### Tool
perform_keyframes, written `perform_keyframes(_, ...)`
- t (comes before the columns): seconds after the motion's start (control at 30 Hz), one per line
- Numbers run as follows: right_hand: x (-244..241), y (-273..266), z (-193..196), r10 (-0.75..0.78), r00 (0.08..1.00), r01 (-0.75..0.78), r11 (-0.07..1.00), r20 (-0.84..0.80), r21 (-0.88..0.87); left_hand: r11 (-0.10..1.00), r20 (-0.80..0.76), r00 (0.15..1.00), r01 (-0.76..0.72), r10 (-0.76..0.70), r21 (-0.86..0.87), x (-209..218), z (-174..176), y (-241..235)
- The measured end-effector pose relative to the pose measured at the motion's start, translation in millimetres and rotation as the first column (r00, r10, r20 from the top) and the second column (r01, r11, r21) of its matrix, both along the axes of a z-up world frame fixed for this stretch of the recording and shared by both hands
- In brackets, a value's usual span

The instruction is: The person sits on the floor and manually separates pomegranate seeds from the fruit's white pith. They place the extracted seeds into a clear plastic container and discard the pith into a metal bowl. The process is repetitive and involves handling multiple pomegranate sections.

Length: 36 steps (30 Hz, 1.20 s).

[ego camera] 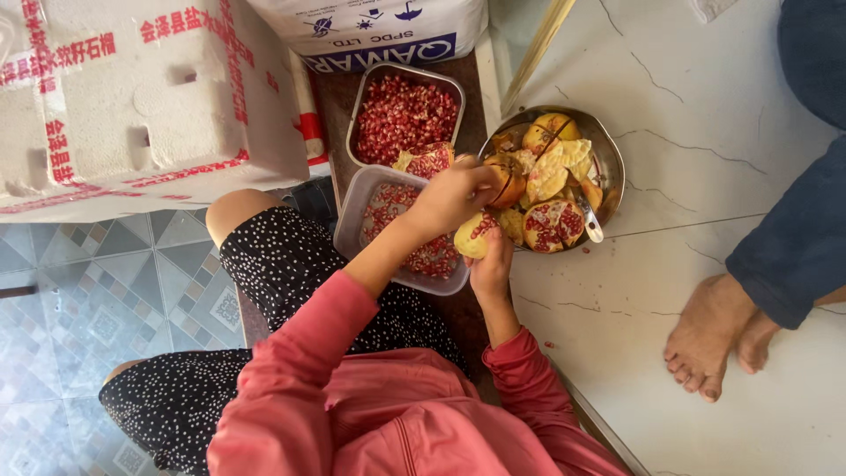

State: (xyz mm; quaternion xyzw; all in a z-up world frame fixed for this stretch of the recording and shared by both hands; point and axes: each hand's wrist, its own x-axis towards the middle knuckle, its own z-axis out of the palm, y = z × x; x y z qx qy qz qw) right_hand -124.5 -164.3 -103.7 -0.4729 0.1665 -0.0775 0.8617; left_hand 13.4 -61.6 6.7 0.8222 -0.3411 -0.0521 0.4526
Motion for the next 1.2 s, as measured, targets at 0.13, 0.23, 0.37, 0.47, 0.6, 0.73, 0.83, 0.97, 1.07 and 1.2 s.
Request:
perform_keyframes(0.13,7,2,25,0.110,0.994,-0.101,0.957,0.016,-0.270,0.993,-0.273,0.955,-0.118,0.115,0.006,-33,18,53)
perform_keyframes(0.23,13,5,47,0.218,0.975,-0.221,0.898,-0.052,-0.381,0.985,-0.200,0.975,-0.122,0.095,-0.124,-53,18,76)
perform_keyframes(0.37,16,20,49,0.265,0.956,-0.294,0.865,-0.126,-0.406,0.952,-0.323,0.926,-0.257,0.194,-0.165,-73,5,94)
perform_keyframes(0.47,16,39,27,0.261,0.964,-0.247,0.826,-0.045,-0.507,0.929,-0.346,0.895,-0.345,0.283,-0.133,-88,-10,94)
perform_keyframes(0.6,18,67,-5,0.208,0.977,-0.138,0.799,0.055,-0.585,0.886,-0.113,0.881,-0.464,0.459,-0.020,-101,-24,93)
perform_keyframes(0.73,19,88,-18,0.120,0.993,-0.107,0.814,-0.015,-0.571,0.848,-0.206,0.823,-0.521,0.530,0.101,-94,-36,99)
perform_keyframes(0.83,22,103,-11,0.065,0.998,-0.064,0.893,-0.014,-0.445,0.800,-0.254,0.775,-0.599,0.579,-0.004,-91,-44,103)
perform_keyframes(0.97,24,112,5,0.034,0.999,-0.042,0.959,-0.032,-0.279,0.726,-0.385,0.716,-0.671,0.582,-0.149,-90,-70,109)
perform_keyframes(1.07,31,116,8,0.003,0.993,-0.022,0.985,-0.114,-0.170,0.664,-0.484,0.706,-0.687,0.517,-0.295,-85,-98,115)
perform_keyframes(1.2,35,103,13,0.148,0.963,-0.166,0.984,-0.224,-0.064,0.523,-0.892,0.430,-0.796,0.136,-0.304,-76,-116,121)
